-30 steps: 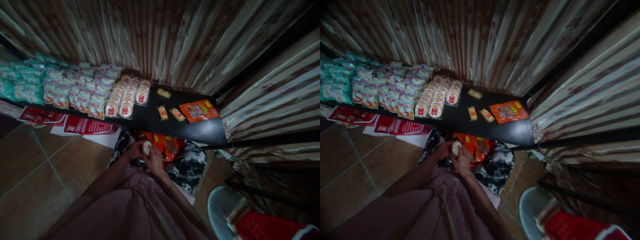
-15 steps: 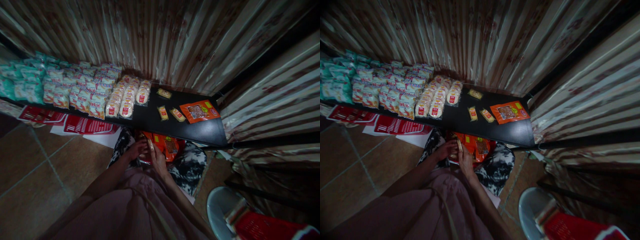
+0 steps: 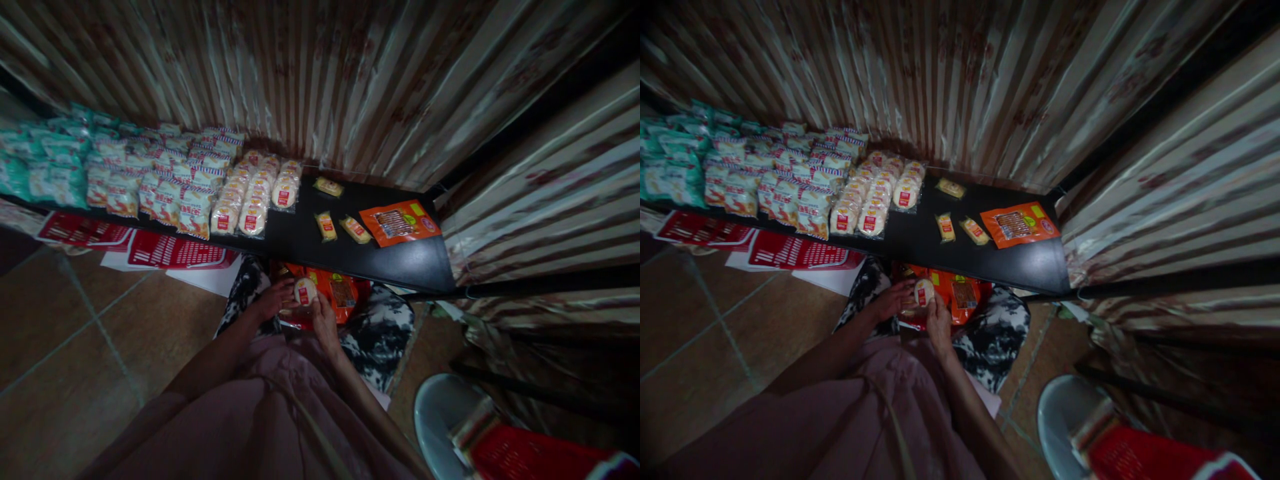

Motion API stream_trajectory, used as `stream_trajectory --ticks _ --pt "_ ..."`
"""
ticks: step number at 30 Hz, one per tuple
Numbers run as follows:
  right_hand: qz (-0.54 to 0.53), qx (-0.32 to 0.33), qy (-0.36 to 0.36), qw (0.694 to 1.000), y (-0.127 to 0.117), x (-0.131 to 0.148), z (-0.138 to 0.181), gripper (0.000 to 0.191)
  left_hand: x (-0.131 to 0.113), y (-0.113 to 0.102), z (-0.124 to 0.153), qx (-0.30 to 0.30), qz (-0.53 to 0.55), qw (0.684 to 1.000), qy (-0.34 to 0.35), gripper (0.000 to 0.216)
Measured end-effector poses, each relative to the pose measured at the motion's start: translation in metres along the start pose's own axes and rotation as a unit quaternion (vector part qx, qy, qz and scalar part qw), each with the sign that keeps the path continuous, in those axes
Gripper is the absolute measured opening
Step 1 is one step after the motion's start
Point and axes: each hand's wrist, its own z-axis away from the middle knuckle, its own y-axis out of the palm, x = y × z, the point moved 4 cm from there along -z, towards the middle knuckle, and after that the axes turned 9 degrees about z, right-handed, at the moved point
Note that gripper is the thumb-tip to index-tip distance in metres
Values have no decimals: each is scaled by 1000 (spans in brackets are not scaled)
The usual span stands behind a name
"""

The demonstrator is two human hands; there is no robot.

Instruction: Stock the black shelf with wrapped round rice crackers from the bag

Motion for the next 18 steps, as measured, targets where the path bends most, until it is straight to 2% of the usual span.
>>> stream_trajectory --ticks 5,10,12,18 --pt "-10 -10 -2 1000 -1 -2 0 48 -1 3 1 6 1 1000 12 44" --pt "-4 -36 -10 999 -2 -11 0 47 -1 3 3 -34 1 999 38 52" --pt "-10 -42 -6 999 -3 -16 0 46 0 4 3 -20 -11 999 44 51" --pt "-20 8 11 1000 -4 -15 3 43 5 1 -1 -13 -56 997 53 55"
